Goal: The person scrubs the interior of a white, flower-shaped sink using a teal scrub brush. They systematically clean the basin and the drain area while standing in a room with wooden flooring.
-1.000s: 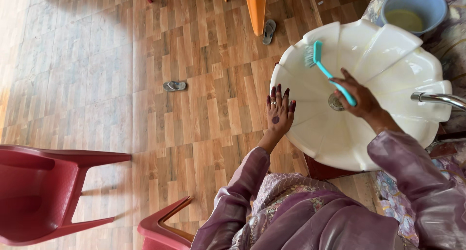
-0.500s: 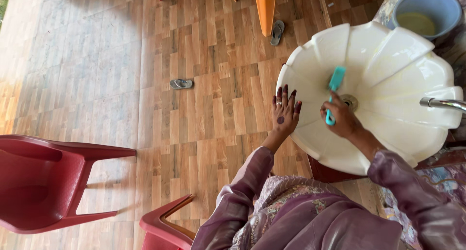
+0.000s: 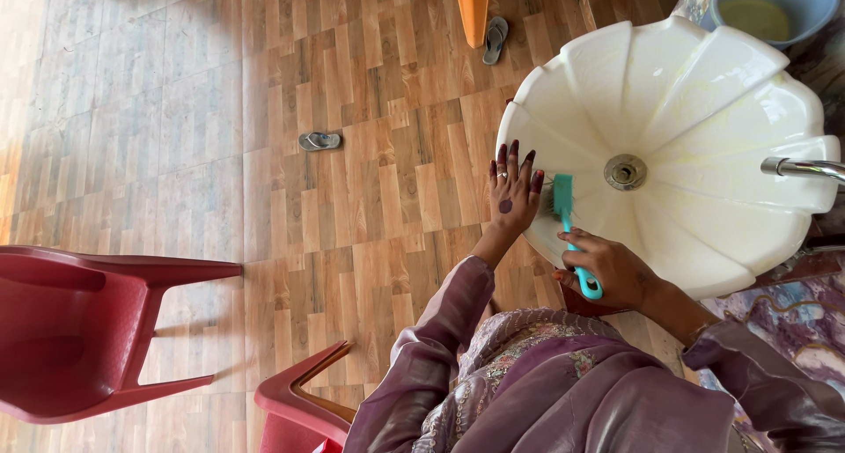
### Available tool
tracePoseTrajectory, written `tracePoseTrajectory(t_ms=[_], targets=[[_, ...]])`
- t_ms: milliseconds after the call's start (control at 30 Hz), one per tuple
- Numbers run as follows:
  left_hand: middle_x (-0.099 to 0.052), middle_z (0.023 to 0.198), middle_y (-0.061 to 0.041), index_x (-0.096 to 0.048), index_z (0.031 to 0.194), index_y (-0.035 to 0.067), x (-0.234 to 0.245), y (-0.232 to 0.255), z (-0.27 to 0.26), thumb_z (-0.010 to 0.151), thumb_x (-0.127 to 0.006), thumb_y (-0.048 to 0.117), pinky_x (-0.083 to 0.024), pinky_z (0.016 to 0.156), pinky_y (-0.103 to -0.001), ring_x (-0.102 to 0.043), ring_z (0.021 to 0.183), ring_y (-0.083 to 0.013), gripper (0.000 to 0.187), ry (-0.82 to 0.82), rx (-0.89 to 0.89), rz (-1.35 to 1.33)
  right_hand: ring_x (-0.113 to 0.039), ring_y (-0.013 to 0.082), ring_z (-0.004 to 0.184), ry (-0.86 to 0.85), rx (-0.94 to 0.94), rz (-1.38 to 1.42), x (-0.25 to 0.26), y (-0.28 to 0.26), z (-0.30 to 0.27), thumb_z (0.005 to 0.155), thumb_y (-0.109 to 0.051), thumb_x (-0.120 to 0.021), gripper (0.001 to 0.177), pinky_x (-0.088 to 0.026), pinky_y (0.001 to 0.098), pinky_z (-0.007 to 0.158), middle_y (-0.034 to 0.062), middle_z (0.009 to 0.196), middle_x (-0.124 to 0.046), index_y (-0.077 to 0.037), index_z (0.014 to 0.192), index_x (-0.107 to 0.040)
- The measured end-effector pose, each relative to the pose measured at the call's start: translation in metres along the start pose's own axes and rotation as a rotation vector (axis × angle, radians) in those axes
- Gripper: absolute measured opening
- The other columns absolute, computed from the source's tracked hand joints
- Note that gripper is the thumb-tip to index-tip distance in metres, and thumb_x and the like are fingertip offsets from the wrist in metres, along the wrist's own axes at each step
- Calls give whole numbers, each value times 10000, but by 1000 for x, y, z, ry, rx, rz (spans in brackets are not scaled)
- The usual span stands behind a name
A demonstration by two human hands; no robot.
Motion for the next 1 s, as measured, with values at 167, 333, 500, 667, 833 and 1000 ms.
tracePoseTrajectory(t_ms=[167,333,500,667,833,1000], targets=[[-303,1685,-175,-519,1504,86,-3,-5,-5,1101,-405,371,-168,1272,-588,-208,1584,-404,506,-21,23,-26,-717,379,1054,-7,-397,-296,26,39,25,997,-392,-661,397,-587,454,868,248,1136,-714,-45,803,-657],[-313,1676,-153,-537,1482,110,-2,-1,-2,1087,-421,370,-174,1271,-581,-220,1582,-392,487,-24,24,32,-719,380,926,122,137,-22,22,-45,12,947,-414,-638,367,-584,440,726,231,1030,-727,-67,830,-670],[-301,1691,-155,-534,1485,104,9,1,-3,1104,-411,349,-181,1278,-570,-208,1588,-387,469,-32,14,5,-716,347,720,-238,-459,-477,11,14,24,1013,-485,-558,468,-586,458,709,207,806,-706,-72,858,-716],[-298,1682,-148,-550,1477,117,9,1,2,1093,-419,338,-163,1265,-572,-195,1582,-384,461,-69,32,39,-725,283,668,-361,-337,-459,-22,-19,-7,961,-509,-566,444,-581,444,717,143,720,-711,-122,826,-734],[-279,1694,-150,-549,1483,123,5,-5,-1,1090,-412,322,-148,1280,-580,-165,1597,-385,462,-77,20,28,-733,265,653,-434,-561,-494,-5,41,-4,917,-354,-590,279,-609,469,639,97,735,-726,-145,830,-753],[-274,1671,-180,-537,1465,116,5,1,1,1061,-463,363,-100,1236,-649,-144,1581,-403,479,-129,53,125,-744,296,715,-544,-511,-806,-42,33,4,842,-335,-652,239,-578,565,738,141,782,-748,-129,797,-765]])
Point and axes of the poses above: each hand's wrist, its own z-axis towards the middle knuckle, its own x-axis out of the back of the hand, y = z × x, the point moved 4 cm from there along z, towards the middle knuckle
